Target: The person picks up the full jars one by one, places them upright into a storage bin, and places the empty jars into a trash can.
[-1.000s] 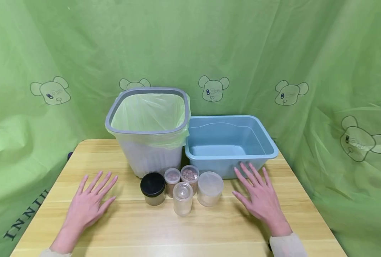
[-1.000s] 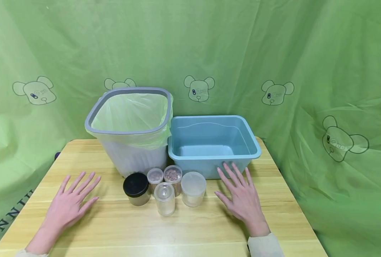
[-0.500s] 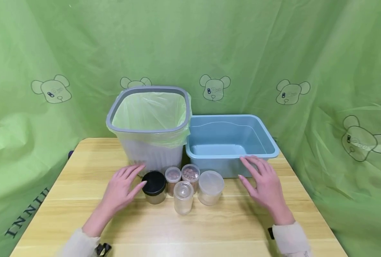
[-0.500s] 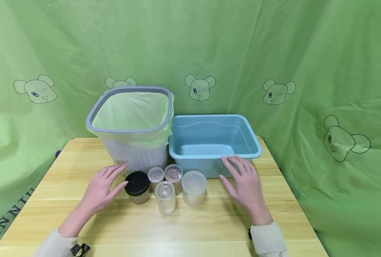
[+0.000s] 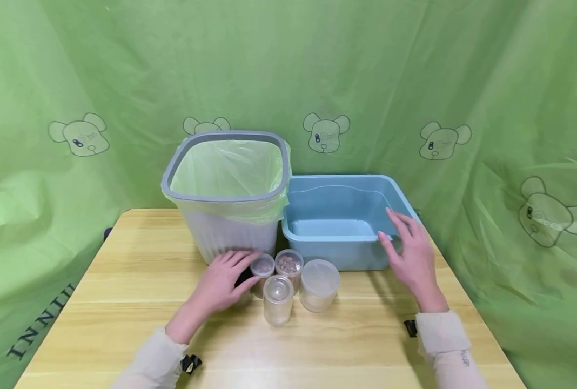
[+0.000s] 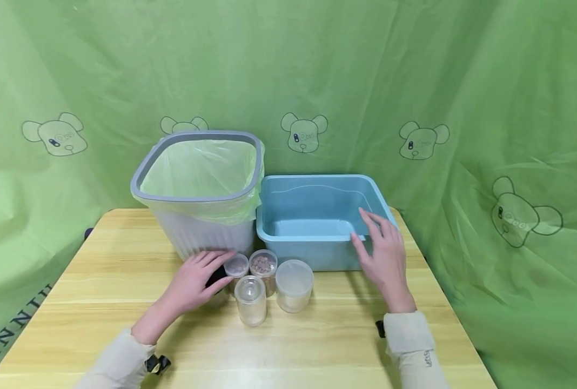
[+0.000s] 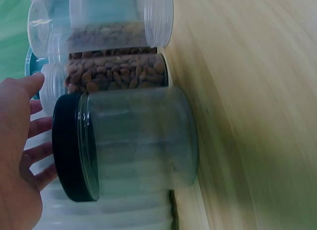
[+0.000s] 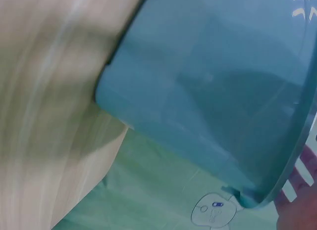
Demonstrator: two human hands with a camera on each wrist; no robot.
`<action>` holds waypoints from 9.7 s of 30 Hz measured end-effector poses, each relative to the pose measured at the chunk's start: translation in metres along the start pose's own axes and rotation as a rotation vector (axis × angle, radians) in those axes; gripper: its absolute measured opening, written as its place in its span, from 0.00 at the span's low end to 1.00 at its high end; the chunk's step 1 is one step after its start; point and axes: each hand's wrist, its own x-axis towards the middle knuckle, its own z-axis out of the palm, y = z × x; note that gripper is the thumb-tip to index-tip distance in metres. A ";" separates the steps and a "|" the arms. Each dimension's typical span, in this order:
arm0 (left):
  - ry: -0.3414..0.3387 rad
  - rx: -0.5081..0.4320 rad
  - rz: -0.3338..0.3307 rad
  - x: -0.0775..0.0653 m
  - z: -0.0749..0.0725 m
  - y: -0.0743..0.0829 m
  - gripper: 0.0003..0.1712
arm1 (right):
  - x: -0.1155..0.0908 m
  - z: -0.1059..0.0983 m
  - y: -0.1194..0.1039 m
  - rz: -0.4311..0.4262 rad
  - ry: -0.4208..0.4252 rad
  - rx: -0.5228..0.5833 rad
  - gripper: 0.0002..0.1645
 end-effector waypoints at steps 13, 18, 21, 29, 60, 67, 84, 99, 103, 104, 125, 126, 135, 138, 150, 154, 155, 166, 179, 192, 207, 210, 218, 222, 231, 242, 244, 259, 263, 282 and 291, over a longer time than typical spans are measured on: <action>-0.064 -0.031 -0.071 0.009 0.005 0.001 0.33 | 0.045 -0.019 0.042 0.392 -0.233 0.138 0.44; -0.092 -0.047 -0.071 0.012 0.007 0.001 0.34 | 0.043 -0.020 0.052 0.452 -0.344 0.153 0.46; -0.097 -0.060 -0.072 0.013 0.009 0.000 0.34 | 0.041 -0.021 0.056 0.480 -0.390 0.185 0.47; -0.084 -0.081 -0.077 0.013 0.012 -0.004 0.33 | 0.039 -0.021 0.057 0.498 -0.427 0.235 0.51; 0.089 -0.161 0.018 0.033 -0.029 0.018 0.33 | 0.037 -0.020 0.063 0.405 -0.443 0.184 0.51; 0.144 -0.141 0.086 0.043 -0.050 0.032 0.36 | 0.032 -0.020 0.068 0.396 -0.443 0.184 0.50; 0.152 -0.267 0.147 0.109 -0.081 0.069 0.34 | 0.040 -0.024 0.072 0.360 -0.481 0.160 0.51; 0.101 -0.363 0.062 0.177 -0.040 0.083 0.33 | 0.040 -0.022 0.072 0.357 -0.460 0.168 0.50; 0.075 -0.364 0.042 0.188 -0.026 0.082 0.32 | 0.040 -0.021 0.072 0.354 -0.459 0.175 0.50; 0.066 -0.368 0.033 0.190 -0.023 0.082 0.33 | 0.040 -0.020 0.072 0.353 -0.460 0.176 0.50; -0.057 -0.392 -0.144 0.234 0.024 0.064 0.36 | 0.038 -0.022 0.074 0.379 -0.465 0.189 0.52; -0.067 -0.385 -0.147 0.234 0.027 0.063 0.35 | 0.038 -0.023 0.073 0.381 -0.469 0.186 0.52; -0.112 -0.351 -0.182 0.234 0.043 0.052 0.32 | 0.038 -0.023 0.073 0.397 -0.474 0.184 0.53; -0.118 -0.351 -0.195 0.232 0.047 0.051 0.33 | 0.037 -0.023 0.074 0.400 -0.475 0.193 0.53; -0.187 -0.282 -0.220 0.232 0.055 0.049 0.32 | 0.036 -0.026 0.072 0.399 -0.472 0.183 0.53; -0.223 -0.270 -0.248 0.232 0.056 0.049 0.32 | 0.036 -0.025 0.072 0.403 -0.473 0.190 0.53; -0.237 -0.269 -0.255 0.232 0.057 0.049 0.32 | 0.036 -0.025 0.072 0.399 -0.469 0.188 0.53; -0.355 -0.247 -0.260 0.233 0.068 0.050 0.29 | 0.035 -0.024 0.073 0.395 -0.461 0.223 0.52; -0.473 -0.185 -0.229 0.235 0.061 0.053 0.26 | 0.037 -0.026 0.071 0.397 -0.450 0.216 0.51; -0.517 -0.178 -0.269 0.235 0.067 0.050 0.26 | 0.038 -0.026 0.070 0.394 -0.455 0.209 0.51; -0.544 -0.187 -0.275 0.235 0.069 0.052 0.26 | 0.037 -0.025 0.070 0.393 -0.454 0.202 0.51; -0.544 -0.183 -0.264 0.235 0.070 0.051 0.25 | 0.037 -0.025 0.070 0.386 -0.445 0.203 0.50; -0.536 -0.184 -0.261 0.235 0.070 0.052 0.25 | 0.036 -0.025 0.071 0.390 -0.440 0.213 0.50; -0.537 -0.177 -0.262 0.234 0.071 0.052 0.28 | 0.035 -0.024 0.072 0.387 -0.443 0.208 0.50; -0.444 -0.185 -0.202 0.234 0.065 0.054 0.35 | 0.036 -0.022 0.072 0.388 -0.450 0.210 0.51; -0.267 -0.237 -0.025 0.224 0.015 0.075 0.32 | 0.038 -0.026 0.073 0.400 -0.447 0.222 0.51; -0.245 -0.247 0.027 0.216 0.006 0.081 0.31 | 0.039 -0.025 0.073 0.395 -0.443 0.219 0.51; -0.176 -0.343 0.185 0.130 -0.029 0.057 0.26 | 0.037 -0.023 0.072 0.383 -0.455 0.199 0.51; -0.158 -0.360 0.144 0.102 -0.026 0.043 0.26 | 0.038 -0.022 0.073 0.380 -0.452 0.199 0.51; -0.220 -0.360 -0.039 0.060 0.000 0.022 0.32 | 0.036 -0.023 0.072 0.399 -0.460 0.200 0.52; -0.245 -0.354 -0.062 0.068 0.012 0.027 0.37 | 0.036 -0.023 0.072 0.391 -0.447 0.202 0.51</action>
